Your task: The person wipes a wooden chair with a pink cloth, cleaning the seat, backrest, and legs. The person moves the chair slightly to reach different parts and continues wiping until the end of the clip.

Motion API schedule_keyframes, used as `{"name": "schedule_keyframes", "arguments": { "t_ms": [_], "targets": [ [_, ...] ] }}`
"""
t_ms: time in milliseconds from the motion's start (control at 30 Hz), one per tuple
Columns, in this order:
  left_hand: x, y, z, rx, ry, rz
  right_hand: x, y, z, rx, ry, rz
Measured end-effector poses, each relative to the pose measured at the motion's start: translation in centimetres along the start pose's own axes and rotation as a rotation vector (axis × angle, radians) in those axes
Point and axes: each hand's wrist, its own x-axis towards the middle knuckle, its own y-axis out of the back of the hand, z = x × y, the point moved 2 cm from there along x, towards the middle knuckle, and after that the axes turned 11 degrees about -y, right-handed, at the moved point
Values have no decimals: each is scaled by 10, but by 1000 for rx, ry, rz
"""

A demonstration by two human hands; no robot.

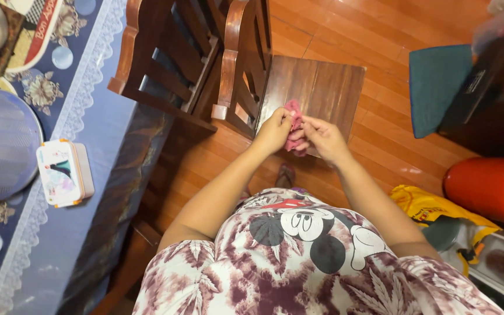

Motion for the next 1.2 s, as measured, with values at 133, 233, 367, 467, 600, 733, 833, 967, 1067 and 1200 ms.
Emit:
{"name": "schedule_keyframes", "arguments": {
  "t_ms": [133, 233, 367, 467, 600, 733, 833, 967, 1067, 1200],
  "targets": [
    [-4, -12, -25, -351, 183, 60, 22, -4, 8, -631, 695, 246],
    [-5, -14, -36, -438, 163, 95, 57, -28, 58, 377, -106, -46],
    [-34, 10, -36, -181, 9, 247, 104, -54, 65, 575, -322, 37],
    [-68, 44, -72, 49, -19, 266, 136, -73, 54, 382, -98, 198],
    [-81, 110, -172, 29, 326, 470, 150, -142, 83, 25, 374, 46],
    [-58, 135, -235, -550, 278, 635, 183, -149, 170, -12, 503, 247],
    [-18, 120, -248, -985, 465, 428, 231, -104, 224, -192, 289, 447],
    [-5, 113, -236, -1046, 478, 312, 290, -59, 236, 76, 62, 363],
    [7, 116, -243, -1005, 652, 257, 292, -60, 219, 246, -21, 377],
    [34, 116, -265, -938, 807, 212, 226, -106, 213, -3, 250, 309]
  ]
}}
